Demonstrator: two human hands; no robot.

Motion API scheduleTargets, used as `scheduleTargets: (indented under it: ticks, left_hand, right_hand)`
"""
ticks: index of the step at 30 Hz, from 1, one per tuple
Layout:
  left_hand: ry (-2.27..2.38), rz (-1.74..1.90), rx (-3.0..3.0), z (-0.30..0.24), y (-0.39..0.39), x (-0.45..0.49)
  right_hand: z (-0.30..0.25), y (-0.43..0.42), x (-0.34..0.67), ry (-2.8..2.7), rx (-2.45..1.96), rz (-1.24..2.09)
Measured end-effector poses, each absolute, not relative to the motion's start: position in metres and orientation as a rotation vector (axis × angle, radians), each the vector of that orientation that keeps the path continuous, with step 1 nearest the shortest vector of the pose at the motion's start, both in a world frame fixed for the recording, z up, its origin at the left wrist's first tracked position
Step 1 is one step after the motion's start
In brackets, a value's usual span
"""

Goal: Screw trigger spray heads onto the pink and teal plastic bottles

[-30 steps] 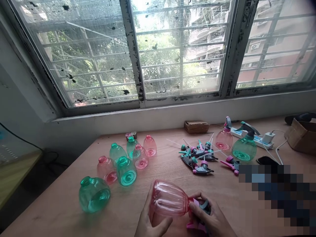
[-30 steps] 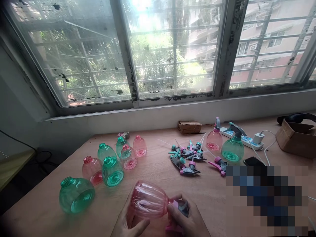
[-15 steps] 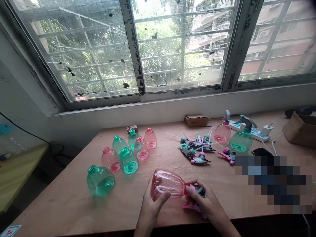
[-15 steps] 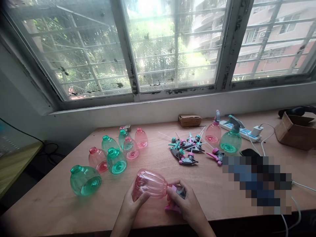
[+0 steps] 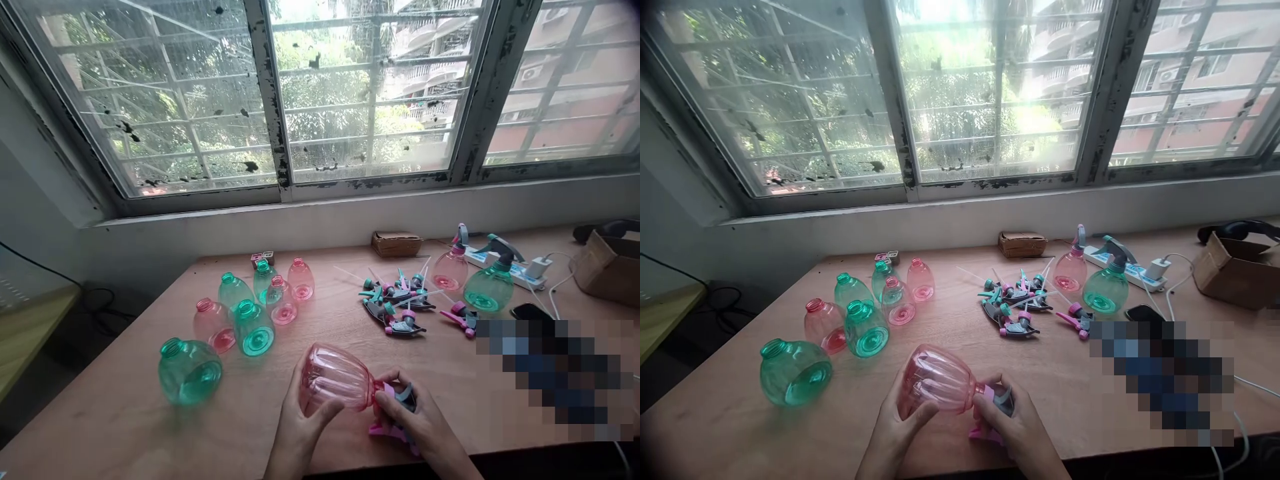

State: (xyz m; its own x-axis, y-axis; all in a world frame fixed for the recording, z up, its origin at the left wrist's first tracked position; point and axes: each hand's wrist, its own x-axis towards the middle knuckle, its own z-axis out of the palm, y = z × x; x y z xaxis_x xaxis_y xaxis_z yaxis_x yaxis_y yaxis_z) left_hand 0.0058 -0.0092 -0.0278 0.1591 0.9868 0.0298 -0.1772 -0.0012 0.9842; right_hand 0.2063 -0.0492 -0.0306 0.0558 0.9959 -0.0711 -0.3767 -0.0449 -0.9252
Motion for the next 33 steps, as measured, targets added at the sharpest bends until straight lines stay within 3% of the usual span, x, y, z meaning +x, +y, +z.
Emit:
scheduleTargets:
  ticks: [33]
  left_hand:
    - [0.947,1.125,1.2,-0.029,-0.012,0.006]
  right_hand:
    - [-0.024,-0.052,0.209,-0.889,-1.068,1.306]
